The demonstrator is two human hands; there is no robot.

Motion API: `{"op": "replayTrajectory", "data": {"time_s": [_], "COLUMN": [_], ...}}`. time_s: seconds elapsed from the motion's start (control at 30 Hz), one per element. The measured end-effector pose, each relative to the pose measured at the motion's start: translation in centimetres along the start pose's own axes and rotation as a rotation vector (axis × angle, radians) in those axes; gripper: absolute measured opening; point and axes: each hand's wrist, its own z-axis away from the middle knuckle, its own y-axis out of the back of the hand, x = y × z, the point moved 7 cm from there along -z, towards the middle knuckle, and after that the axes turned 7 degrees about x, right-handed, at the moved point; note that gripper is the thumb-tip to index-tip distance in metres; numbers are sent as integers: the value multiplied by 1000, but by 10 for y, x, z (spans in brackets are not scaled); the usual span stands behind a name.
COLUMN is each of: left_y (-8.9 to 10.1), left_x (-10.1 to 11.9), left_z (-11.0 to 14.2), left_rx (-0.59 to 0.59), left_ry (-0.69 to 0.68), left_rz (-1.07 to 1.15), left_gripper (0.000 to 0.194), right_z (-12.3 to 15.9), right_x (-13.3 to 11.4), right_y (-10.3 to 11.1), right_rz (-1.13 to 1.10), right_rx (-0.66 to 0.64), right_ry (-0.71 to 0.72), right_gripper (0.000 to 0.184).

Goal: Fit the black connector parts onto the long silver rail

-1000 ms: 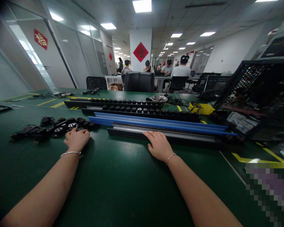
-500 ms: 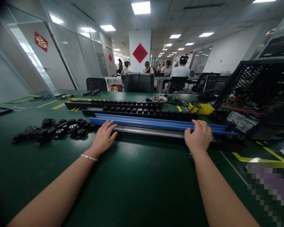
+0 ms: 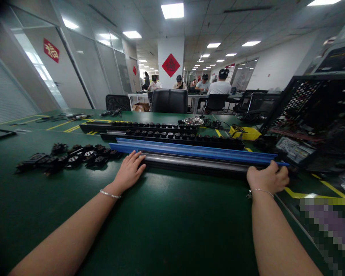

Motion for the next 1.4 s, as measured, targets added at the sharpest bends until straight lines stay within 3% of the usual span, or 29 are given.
{"op": "replayTrajectory", "data": {"time_s": [0.3,0.63,0.87,1.4], "left_y": [-2,15,16,-6], "left_x": [12,-2,3,-7], "left_z": [5,-5,-8,-4], "left_rx": [27,119,140,28], "left_ry": [-8,59,-16,12], "left_rz": [-44,-70,-19,-33], "left_gripper": [46,42,41,45], "right_z": [0,0,3,6], "right_x": [-2,-4,-9,-9], "right_y": [4,3,4,5], "right_rz": [-60,-59,-37,37], "right_rx": [44,47,5,-8], "right_ry": [-7,9,12,-53], "right_gripper": [61,50,48,61]}}
